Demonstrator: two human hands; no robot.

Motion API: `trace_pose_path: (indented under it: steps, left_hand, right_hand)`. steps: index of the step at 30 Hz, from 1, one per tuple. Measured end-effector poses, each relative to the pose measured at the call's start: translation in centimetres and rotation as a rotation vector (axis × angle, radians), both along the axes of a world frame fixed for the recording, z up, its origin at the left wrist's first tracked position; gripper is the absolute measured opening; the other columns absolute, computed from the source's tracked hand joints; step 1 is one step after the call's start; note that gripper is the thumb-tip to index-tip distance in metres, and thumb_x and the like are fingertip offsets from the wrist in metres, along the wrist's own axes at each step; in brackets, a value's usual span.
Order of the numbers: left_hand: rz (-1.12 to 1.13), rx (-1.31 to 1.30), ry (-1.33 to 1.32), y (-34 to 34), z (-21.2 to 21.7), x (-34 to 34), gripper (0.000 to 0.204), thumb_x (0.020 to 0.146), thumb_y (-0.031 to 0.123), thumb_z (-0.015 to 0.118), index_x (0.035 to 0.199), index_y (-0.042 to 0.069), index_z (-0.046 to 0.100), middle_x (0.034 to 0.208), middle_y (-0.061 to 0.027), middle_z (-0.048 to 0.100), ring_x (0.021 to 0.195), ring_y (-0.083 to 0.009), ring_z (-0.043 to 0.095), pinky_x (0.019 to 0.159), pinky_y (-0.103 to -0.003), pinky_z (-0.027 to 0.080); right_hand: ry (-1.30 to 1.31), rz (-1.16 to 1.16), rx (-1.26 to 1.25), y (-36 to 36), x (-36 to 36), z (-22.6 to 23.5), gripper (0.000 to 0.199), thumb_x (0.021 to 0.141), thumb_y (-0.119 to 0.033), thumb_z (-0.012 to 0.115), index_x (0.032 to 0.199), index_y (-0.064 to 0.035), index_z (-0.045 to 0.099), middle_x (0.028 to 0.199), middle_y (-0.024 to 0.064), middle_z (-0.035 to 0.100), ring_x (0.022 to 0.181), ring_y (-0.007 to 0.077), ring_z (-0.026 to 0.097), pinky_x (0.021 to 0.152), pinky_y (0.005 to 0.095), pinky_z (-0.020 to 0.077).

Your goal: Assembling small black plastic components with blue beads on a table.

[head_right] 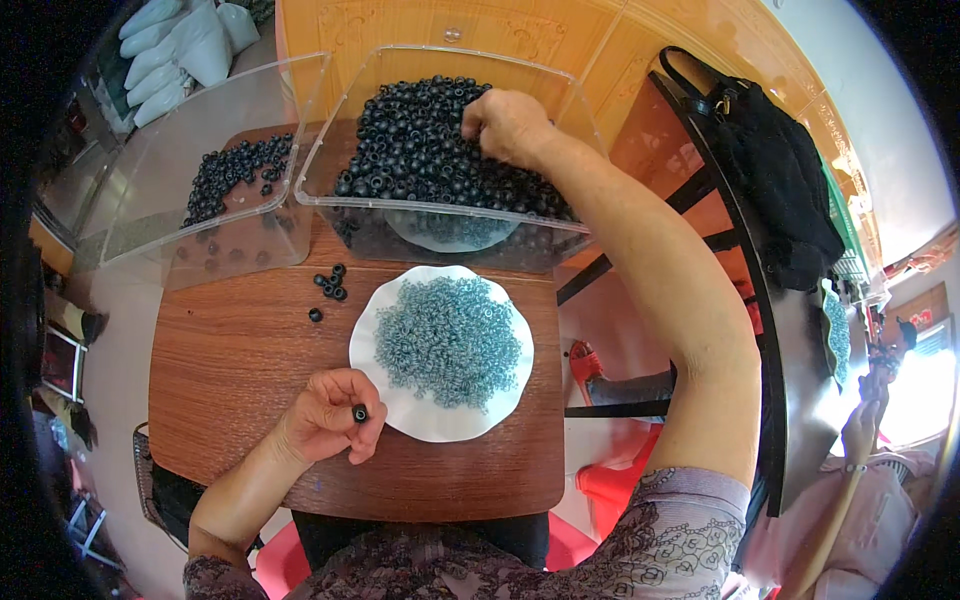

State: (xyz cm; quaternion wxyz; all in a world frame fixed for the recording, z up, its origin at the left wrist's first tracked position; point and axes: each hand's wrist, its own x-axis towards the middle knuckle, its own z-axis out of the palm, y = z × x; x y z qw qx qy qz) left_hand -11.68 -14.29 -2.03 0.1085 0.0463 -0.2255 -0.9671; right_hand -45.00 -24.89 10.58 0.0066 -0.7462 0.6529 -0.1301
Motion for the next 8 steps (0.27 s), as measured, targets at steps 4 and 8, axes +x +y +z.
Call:
trace_pose_path:
  steps: [4,8]
  left_hand:
    - [-0.008,-0.011,0.024,0.1,0.0,0.0,0.024,0.078,0.009,0.064,0.094,-0.006,0.053,0.073,-0.0210,0.056,0.057,-0.0258,0.057,0.048,-0.035,0.047]
    - [-0.005,-0.018,0.033,0.1,-0.3,0.1,0.024,0.079,0.009,0.064,0.095,-0.005,0.053,0.075,-0.0214,0.056,0.058,-0.0266,0.057,0.049,-0.035,0.048]
  right_hand:
    - [-0.060,-0.097,0.065,0.1,-1.7,0.6,0.025,0.062,0.007,0.051,0.081,-0.0017,0.065,0.063,0.0083,0.062,0.062,0.0178,0.061,0.060,0.0290,0.0485]
    - [-0.086,-0.100,0.171,-0.4,-2.1,-0.3,0.023,0.058,-0.001,0.069,0.080,-0.0088,0.069,0.079,0.0099,0.067,0.081,0.0248,0.063,0.073,0.0339,0.0491]
